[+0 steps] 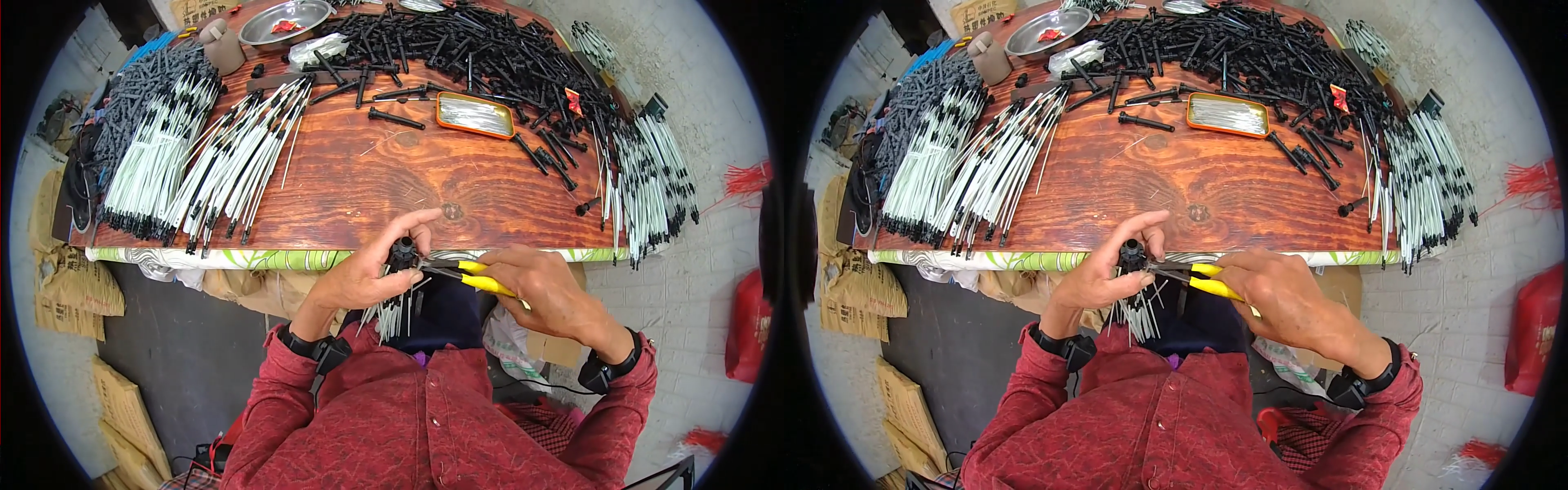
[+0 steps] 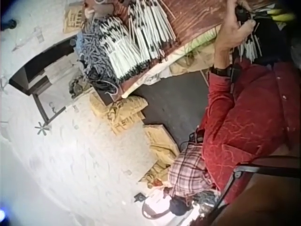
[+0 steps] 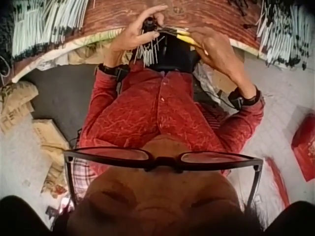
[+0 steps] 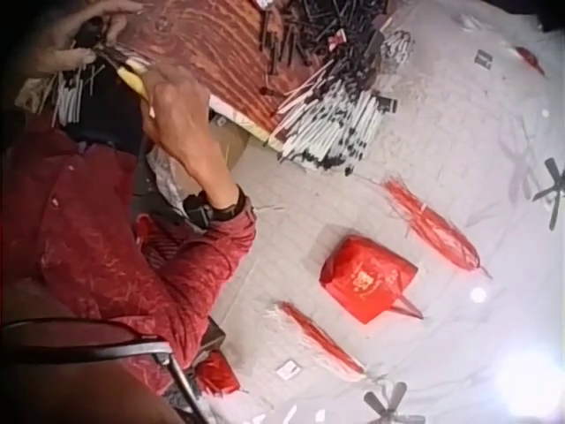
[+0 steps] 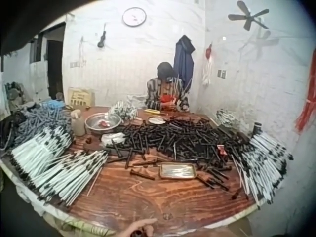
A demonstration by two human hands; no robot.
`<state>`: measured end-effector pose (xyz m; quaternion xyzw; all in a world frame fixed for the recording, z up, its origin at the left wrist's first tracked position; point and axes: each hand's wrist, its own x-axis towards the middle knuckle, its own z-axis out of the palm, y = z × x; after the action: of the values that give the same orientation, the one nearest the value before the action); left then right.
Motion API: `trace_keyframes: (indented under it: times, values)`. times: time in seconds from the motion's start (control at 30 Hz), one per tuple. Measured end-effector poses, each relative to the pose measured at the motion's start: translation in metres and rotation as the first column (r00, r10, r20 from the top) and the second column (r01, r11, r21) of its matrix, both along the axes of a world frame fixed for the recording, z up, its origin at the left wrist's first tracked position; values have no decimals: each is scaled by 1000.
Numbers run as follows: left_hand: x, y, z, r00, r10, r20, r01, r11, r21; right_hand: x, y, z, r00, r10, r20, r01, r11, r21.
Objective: The person gathers white rods and black caps, fits the caps onto the rods, and trims the ends using pliers. They then insert the capped rods into a black base and secure them by hand.
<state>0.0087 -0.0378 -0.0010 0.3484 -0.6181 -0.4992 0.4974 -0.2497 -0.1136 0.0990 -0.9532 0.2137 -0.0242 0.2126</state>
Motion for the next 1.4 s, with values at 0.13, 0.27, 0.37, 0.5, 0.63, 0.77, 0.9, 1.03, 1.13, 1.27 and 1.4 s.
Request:
trace_keyframes:
  times: [0.13,0.27,0.37,0.5,0.63,0.77,0.9,1.03,1.13,1.27,1.4]
  values:
    - [-2,0,0,1000,-14,3,14,1000,-1,-1,-3,9,995,41,-93,-50,994,-101]
    - [-5,0,0,999,-17,33,18,1000,-15,-3,-6,9,991,70,-111,-72,997,-12]
    - [-5,-1,0,999,-10,47,11,1000,-22,-1,-4,11,990,52,-130,-61,996,-64]
    - [-6,-2,0,999,0,52,2,999,-32,-4,-7,12,987,78,-138,-81,997,-11]
    - [-8,-4,1,997,12,79,-7,998,-64,-2,-11,13,983,86,-161,-86,996,6]
    - [-9,-6,-1,995,31,91,-25,998,-59,-4,-9,13,983,78,-166,-83,996,-26]
    - [-11,-8,-2,992,46,116,-40,998,-57,-6,-22,2,983,116,-141,-94,984,154]
    - [-9,-9,-1,987,90,134,-85,996,-40,-1,-12,4,993,53,-106,-62,995,-78]
    - [-7,-9,0,988,86,130,-83,996,-28,2,-11,4,993,73,-89,-78,995,-56]
    - [-4,-8,1,999,37,37,-37,999,7,3,-12,-9,996,64,-63,-64,998,9]
    - [2,-8,-2,999,37,-27,-35,996,82,4,-9,-35,997,37,65,-43,994,99]
